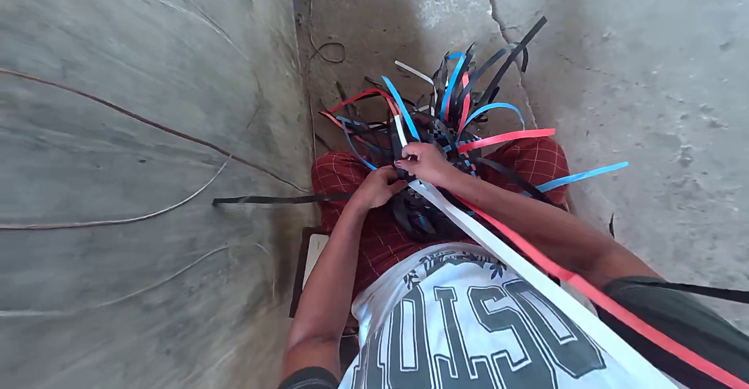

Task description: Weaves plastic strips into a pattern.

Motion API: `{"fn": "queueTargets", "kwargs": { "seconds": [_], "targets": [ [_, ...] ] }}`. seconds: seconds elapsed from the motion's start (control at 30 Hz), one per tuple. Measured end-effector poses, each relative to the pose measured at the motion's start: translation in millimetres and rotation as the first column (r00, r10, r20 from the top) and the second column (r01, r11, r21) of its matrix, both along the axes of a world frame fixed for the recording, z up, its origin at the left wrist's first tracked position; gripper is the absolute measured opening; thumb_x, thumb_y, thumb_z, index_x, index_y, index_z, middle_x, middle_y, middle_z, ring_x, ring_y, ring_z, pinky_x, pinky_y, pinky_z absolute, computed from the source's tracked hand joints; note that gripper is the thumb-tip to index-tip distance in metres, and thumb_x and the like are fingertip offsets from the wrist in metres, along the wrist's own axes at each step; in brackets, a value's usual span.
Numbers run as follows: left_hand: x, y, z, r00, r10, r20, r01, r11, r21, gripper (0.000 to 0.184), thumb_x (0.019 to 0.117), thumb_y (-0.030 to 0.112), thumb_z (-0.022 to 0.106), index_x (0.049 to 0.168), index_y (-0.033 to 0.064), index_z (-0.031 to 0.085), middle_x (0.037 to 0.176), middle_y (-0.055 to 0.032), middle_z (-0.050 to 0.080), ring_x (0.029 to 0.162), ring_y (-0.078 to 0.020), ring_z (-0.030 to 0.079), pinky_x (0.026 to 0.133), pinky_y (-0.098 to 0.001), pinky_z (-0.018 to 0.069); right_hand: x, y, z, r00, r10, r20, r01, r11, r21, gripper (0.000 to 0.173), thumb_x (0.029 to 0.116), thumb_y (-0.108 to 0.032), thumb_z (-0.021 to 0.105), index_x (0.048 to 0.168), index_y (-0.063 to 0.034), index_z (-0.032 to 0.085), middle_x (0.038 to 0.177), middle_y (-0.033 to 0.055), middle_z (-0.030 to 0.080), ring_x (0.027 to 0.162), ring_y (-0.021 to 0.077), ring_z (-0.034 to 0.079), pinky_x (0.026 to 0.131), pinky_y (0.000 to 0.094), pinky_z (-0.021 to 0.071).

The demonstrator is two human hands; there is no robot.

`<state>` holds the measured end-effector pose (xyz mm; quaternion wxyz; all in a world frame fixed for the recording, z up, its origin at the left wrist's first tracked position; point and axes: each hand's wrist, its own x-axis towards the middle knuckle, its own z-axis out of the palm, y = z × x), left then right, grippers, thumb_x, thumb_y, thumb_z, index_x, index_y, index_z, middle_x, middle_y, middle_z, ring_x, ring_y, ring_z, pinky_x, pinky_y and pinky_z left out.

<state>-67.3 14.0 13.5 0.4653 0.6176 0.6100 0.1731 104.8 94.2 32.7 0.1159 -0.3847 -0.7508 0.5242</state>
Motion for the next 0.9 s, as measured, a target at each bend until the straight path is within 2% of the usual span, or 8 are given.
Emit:
{"fn": "queueTargets", "kwargs": {
  "seconds": [0.1,0.23,0.37,0.5,0.63,0.77,0.83,0.9],
  "targets": [
    [-9.9,-4.0,-3.7,0.997,0.036,0.074,-0.032,0.998,-0.047,0.016,0.1025,0.006,0.060,0.105,-0.0026,0.073,0.108,-0.0149,0.066,0.098,-0.0218,0.063,0.090,-0.0414,0.0525,10.9,-33.5,-4.7,0.992,0.040,-0.120,-0.010,0.971,0.241,0.013,0.0962,-0.008,0.068,0.098,0.0045,0.073,0.103,0.0186,0.070,0.091,0.0282,0.069,0.085,0.0448,0.0583],
    [-8.2,-6.4,-10.3,0.959,0.194,0.208,-0.148,0.965,-0.218,0.030,0.1052,0.012,0.041,0.110,0.0003,0.068,0.103,-0.0059,0.064,0.080,-0.0076,0.056,0.067,-0.0254,0.0467,39.6,-66.7,-48.9,0.961,0.261,-0.094,-0.167,0.816,0.554,0.032,0.0883,0.008,0.063,0.118,0.0037,0.073,0.127,0.0212,0.068,0.116,0.0381,0.066,0.097,0.0487,0.0563],
    [-5.1,-2.7,-13.2,0.971,0.161,0.175,-0.136,0.980,-0.143,0.021,0.1065,0.011,0.053,0.096,0.0005,0.068,0.083,-0.0014,0.060,0.064,-0.0038,0.046,0.059,-0.0216,0.0403,39.7,-65.1,-50.1,0.971,0.199,-0.132,-0.111,0.865,0.489,0.031,0.0913,0.009,0.055,0.117,0.0054,0.072,0.132,0.0232,0.065,0.112,0.0379,0.069,0.093,0.0482,0.0582],
    [-5.7,-5.4,-6.8,0.993,0.072,0.097,-0.064,0.995,-0.079,0.019,0.1043,0.009,0.057,0.095,-0.0009,0.070,0.091,-0.0059,0.064,0.077,-0.0097,0.055,0.074,-0.0302,0.0486,15.3,-44.5,-20.8,0.984,0.128,0.127,-0.152,0.967,0.203,0.038,0.1018,-0.007,0.057,0.139,-0.0006,0.059,0.135,0.0248,0.060,0.111,0.0398,0.067,0.094,0.0540,0.0552],
    [-6.5,-7.2,6.7,0.997,0.019,-0.070,-0.020,1.000,-0.009,0.018,0.1021,0.011,0.064,0.105,-0.0032,0.075,0.105,-0.0171,0.070,0.099,-0.0239,0.066,0.094,-0.0430,0.0526,5.2,-33.3,-16.4,0.970,0.138,0.202,-0.167,0.976,0.138,0.021,0.1013,-0.007,0.059,0.118,0.0029,0.068,0.120,0.0231,0.067,0.111,0.0378,0.067,0.096,0.0537,0.0533],
    [-14.0,-5.3,13.3,0.946,-0.200,-0.257,0.223,0.973,0.063,0.019,0.1017,0.003,0.060,0.114,-0.0008,0.074,0.112,-0.0190,0.066,0.104,-0.0325,0.066,0.096,-0.0497,0.0534,4.7,-30.8,-16.8,0.969,0.151,0.197,-0.175,0.978,0.114,0.019,0.1012,-0.007,0.060,0.115,0.0030,0.067,0.116,0.0220,0.068,0.109,0.0368,0.067,0.095,0.0528,0.0535],
    [-18.5,-5.3,7.7,0.883,-0.218,-0.416,0.345,0.902,0.261,0.018,0.0957,0.001,0.066,0.107,0.0068,0.079,0.110,-0.0166,0.069,0.098,-0.0334,0.070,0.088,-0.0550,0.0566,5.7,-30.9,-21.1,0.977,0.135,0.167,-0.157,0.979,0.131,0.017,0.0998,-0.005,0.061,0.112,0.0037,0.068,0.113,0.0218,0.068,0.107,0.0364,0.067,0.095,0.0520,0.0537],
    [-19.6,-4.9,-7.0,0.864,-0.034,-0.502,0.338,0.779,0.529,0.008,0.0896,0.010,0.076,0.097,0.0119,0.080,0.102,-0.0147,0.070,0.099,-0.0351,0.068,0.094,-0.0592,0.0494,8.4,-31.0,-26.7,0.986,0.093,0.137,-0.116,0.980,0.164,0.015,0.0988,-0.003,0.061,0.110,0.0039,0.069,0.112,0.0213,0.069,0.107,0.0357,0.068,0.095,0.0513,0.0542]
  ]
}}
